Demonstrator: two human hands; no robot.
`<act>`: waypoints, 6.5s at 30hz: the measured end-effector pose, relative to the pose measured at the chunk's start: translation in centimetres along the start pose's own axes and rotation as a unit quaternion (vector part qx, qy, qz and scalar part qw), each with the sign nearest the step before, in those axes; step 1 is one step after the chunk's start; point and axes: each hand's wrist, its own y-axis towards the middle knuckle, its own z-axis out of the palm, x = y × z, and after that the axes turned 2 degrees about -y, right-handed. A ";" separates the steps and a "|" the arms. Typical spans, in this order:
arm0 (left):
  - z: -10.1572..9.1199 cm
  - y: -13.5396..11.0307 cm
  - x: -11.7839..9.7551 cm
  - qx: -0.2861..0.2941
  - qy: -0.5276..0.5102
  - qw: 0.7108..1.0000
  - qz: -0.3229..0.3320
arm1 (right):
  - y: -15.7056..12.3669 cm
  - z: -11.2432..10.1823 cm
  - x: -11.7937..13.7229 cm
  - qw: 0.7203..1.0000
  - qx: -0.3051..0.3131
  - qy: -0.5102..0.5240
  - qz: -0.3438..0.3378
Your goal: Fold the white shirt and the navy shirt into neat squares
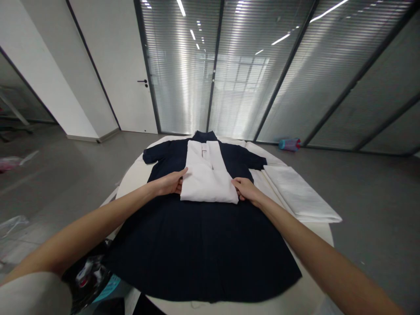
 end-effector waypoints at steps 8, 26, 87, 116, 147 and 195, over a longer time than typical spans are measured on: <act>0.0 -0.8 1.6 -0.026 0.025 0.999 0.031 | 0.8 0.7 0.2 0.997 -0.046 -0.065 0.011; 1.1 -0.9 1.6 -0.171 0.137 0.969 0.111 | -1.6 0.7 -0.4 0.963 -0.132 -0.191 -0.138; 0.1 16.5 -14.4 -0.273 0.761 0.497 0.314 | 21.3 -2.2 12.3 0.754 -0.160 -0.559 -0.306; 0.1 12.7 -3.8 -0.084 0.685 0.670 0.274 | 12.0 3.5 4.4 0.854 -0.008 -0.472 -0.221; 0.3 -3.9 2.1 0.022 0.372 0.915 0.156 | -3.8 -0.6 -1.2 0.957 0.013 -0.232 -0.172; 6.4 6.4 -1.8 -0.116 0.743 0.554 0.357 | 14.2 1.6 9.6 0.849 0.035 -0.472 -0.233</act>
